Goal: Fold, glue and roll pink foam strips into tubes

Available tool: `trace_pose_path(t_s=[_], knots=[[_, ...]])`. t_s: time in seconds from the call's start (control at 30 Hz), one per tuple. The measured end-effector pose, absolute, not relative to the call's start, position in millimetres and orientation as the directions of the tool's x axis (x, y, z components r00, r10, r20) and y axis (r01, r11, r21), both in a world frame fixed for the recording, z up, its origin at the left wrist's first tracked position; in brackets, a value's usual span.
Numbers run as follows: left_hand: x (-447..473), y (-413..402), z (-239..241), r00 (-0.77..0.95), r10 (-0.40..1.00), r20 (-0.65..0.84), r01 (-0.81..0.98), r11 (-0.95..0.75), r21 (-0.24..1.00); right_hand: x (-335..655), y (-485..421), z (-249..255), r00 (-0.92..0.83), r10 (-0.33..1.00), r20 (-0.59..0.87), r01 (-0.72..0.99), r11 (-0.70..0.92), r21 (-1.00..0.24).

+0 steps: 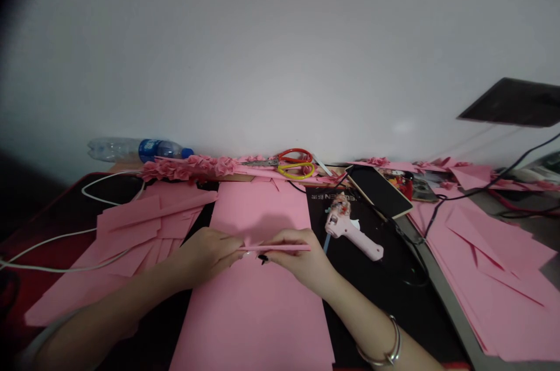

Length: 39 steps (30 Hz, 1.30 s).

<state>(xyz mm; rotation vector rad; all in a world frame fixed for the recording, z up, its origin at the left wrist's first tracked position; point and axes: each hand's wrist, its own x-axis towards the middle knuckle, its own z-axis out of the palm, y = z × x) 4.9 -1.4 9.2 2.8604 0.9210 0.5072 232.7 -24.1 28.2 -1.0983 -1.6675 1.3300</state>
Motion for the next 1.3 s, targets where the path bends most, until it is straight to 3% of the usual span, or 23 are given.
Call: trace_pose_path(t_s=[0.37,0.53,0.6,0.67,0.77,0.87,0.93,1.0,1.3], knots=[[8,-2,12,0.770,0.560,0.305,0.536,-0.828,0.166,229,-26,26,-0.319,0.946,0.057,0.178,0.119,-0.977],[7,-3,11,0.767,0.555,0.322,0.531,-0.831,0.167,229,-26,29,-0.326,0.944,0.041,0.101,0.078,-0.992],[7,-5,14,0.770,0.560,0.306,0.520,-0.829,0.207,229,-25,31,-0.334,0.941,0.052,0.069,0.080,-0.994],[7,-6,19,0.773,0.583,0.251,0.499,-0.802,0.328,229,-25,34,-0.345,0.934,0.088,0.053,0.113,-0.992],[7,-9,25,0.766,0.642,0.032,0.462,-0.585,0.667,229,-25,37,-0.390,0.916,0.093,0.051,0.123,-0.991],[6,-12,25,0.752,0.611,-0.248,0.408,-0.136,0.903,230,-24,38,-0.440,0.897,0.034,0.057,0.066,-0.996],[6,-13,22,0.752,0.571,-0.329,0.365,0.054,0.929,232,-23,36,-0.443,0.896,0.003,0.067,0.036,-0.997],[5,-12,20,0.762,0.539,-0.360,0.344,0.133,0.929,236,-21,33,-0.405,0.914,-0.009,0.056,0.015,-0.998],[8,-10,27,0.793,0.452,-0.408,0.316,0.267,0.910,242,-20,21,-0.293,0.954,-0.054,0.055,-0.039,-0.998]])
